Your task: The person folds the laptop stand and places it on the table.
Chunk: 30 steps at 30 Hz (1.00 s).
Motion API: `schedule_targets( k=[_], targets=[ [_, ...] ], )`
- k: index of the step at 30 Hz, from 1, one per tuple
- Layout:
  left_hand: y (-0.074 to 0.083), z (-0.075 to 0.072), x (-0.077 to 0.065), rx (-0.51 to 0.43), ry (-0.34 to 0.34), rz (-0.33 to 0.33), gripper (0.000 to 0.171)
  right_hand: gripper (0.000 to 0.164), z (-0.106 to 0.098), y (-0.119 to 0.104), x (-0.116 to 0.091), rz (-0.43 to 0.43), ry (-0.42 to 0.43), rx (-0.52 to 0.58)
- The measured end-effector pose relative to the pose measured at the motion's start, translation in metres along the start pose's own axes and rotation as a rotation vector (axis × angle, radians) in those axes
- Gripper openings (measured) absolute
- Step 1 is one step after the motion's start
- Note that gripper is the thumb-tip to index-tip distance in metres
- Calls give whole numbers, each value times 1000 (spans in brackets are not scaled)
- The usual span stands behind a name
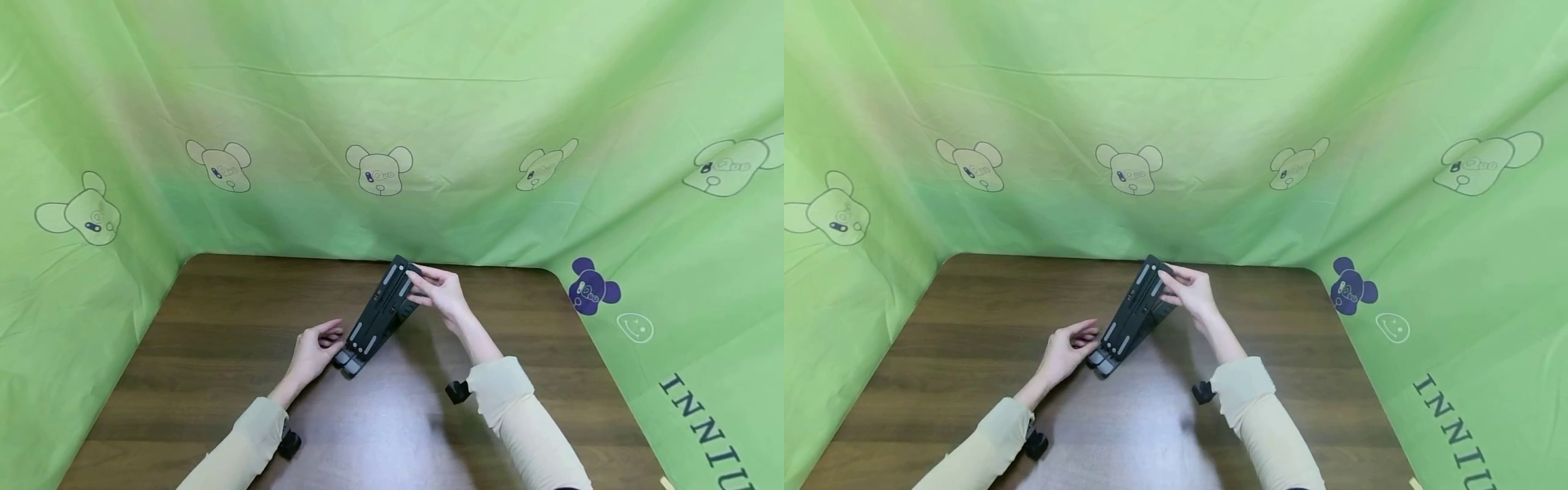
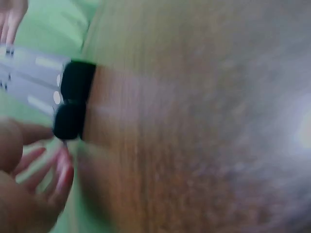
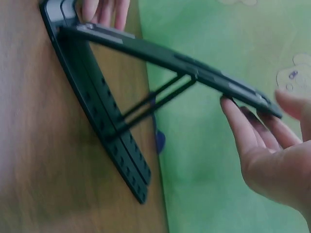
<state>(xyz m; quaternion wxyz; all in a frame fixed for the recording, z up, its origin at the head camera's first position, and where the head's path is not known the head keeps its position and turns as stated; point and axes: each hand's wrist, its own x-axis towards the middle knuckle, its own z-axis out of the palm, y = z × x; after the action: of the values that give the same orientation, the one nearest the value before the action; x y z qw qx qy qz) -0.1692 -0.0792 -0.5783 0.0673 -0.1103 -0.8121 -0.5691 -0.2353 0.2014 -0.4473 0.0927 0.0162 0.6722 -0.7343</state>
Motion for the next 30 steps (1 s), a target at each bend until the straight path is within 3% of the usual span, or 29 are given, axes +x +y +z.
schedule_targets(
  k=[2,4,7,9,13,18,23,30],
  targets=[
    [-6,3,-2,193,102,30,33,50,-4,-3,3,-3,-40,-39],
    [-11,5,-6,344,154,20,31,50,-9,-7,5,-6,-75,-67],
    [-14,8,-12,473,119,-62,35,51,-15,-12,9,3,-119,-82],
    [-8,7,-17,502,77,-112,39,52,-19,-16,11,9,-155,-89],
    [12,4,-25,430,-16,-203,44,53,-22,-21,15,30,-260,-114],
    [31,3,-32,284,-52,-231,41,55,-24,-25,18,52,-357,-139],
    [33,7,-34,178,-1,-260,37,54,-26,-21,18,43,-334,-127],
    [31,7,-29,140,49,-325,36,53,-21,-16,12,34,-268,-63]
  ],
)
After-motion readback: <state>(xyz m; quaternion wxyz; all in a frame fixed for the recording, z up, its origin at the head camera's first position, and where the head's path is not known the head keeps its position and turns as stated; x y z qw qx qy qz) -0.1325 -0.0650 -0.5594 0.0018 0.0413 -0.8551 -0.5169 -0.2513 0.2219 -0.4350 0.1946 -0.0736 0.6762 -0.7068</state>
